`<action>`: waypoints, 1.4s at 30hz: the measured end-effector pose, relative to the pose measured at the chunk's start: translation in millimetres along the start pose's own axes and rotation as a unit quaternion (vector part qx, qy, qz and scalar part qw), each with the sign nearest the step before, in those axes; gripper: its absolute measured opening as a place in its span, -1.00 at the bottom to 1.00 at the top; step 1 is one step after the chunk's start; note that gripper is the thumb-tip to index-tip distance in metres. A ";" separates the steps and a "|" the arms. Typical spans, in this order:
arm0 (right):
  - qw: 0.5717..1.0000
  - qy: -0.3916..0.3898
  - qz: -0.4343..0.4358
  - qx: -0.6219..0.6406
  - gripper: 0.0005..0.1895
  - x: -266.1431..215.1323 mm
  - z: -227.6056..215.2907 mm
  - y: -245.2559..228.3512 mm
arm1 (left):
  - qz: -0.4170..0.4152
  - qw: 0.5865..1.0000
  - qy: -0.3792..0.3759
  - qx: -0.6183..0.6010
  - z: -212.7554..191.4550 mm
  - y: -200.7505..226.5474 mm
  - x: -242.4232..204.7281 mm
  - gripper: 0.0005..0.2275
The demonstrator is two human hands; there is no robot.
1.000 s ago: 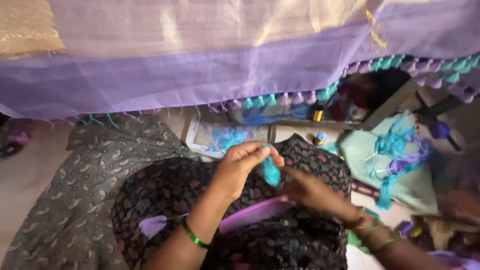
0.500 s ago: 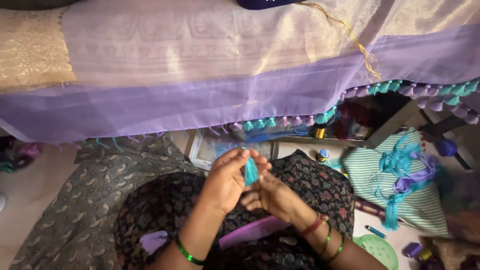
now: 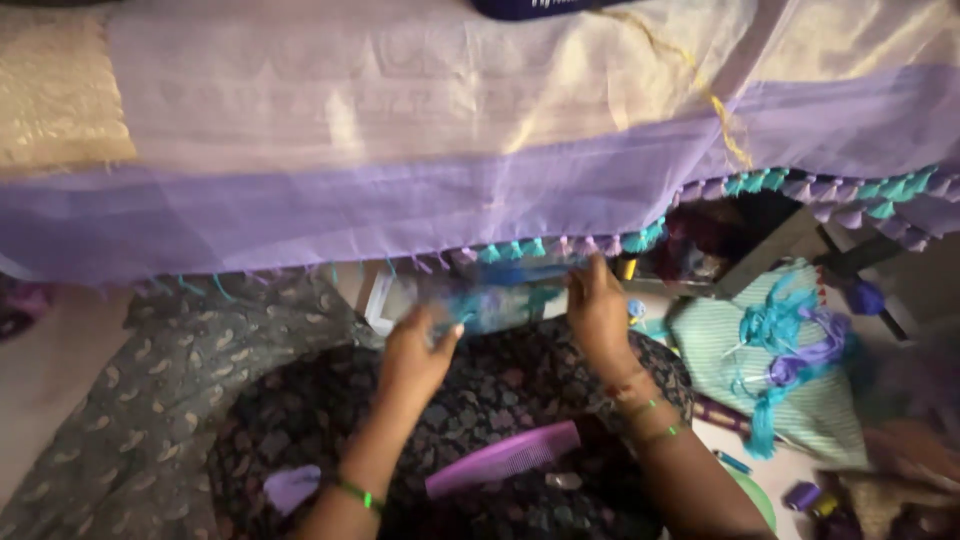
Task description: The recorder is shown using a needle and thread to hand-sew or attach small decorative tassels and trim to the edge of a purple and gold fabric garment or sari.
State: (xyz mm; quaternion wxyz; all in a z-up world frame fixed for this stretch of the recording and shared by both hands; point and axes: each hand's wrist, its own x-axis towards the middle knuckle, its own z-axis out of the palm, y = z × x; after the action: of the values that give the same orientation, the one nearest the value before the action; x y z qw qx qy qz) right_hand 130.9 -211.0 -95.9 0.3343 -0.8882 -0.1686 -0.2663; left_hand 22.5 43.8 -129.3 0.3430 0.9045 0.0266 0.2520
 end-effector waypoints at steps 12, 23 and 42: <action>0.936 -0.172 -0.040 0.304 -0.93 -11.1 -77.4 -126.0 | 0.195 0.948 -0.125 -0.219 -18.1 76.9 4.2 -0.73; 0.909 0.010 0.115 0.400 -0.93 13.3 -157.9 -96.0 | 0.148 0.969 -0.174 -0.096 -25.2 45.3 -21.3 -0.85; 0.883 0.031 0.129 0.450 -0.87 11.9 -158.1 -120.4 | 0.152 0.971 -0.145 -0.115 -44.0 40.0 -6.9 -0.91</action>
State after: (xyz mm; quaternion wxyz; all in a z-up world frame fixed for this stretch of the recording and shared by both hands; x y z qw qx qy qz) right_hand 26.0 -231.0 72.1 0.7342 -0.6478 -0.1438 -0.1438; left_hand -9.4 38.4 -78.9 0.4025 0.8792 -0.1908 0.1688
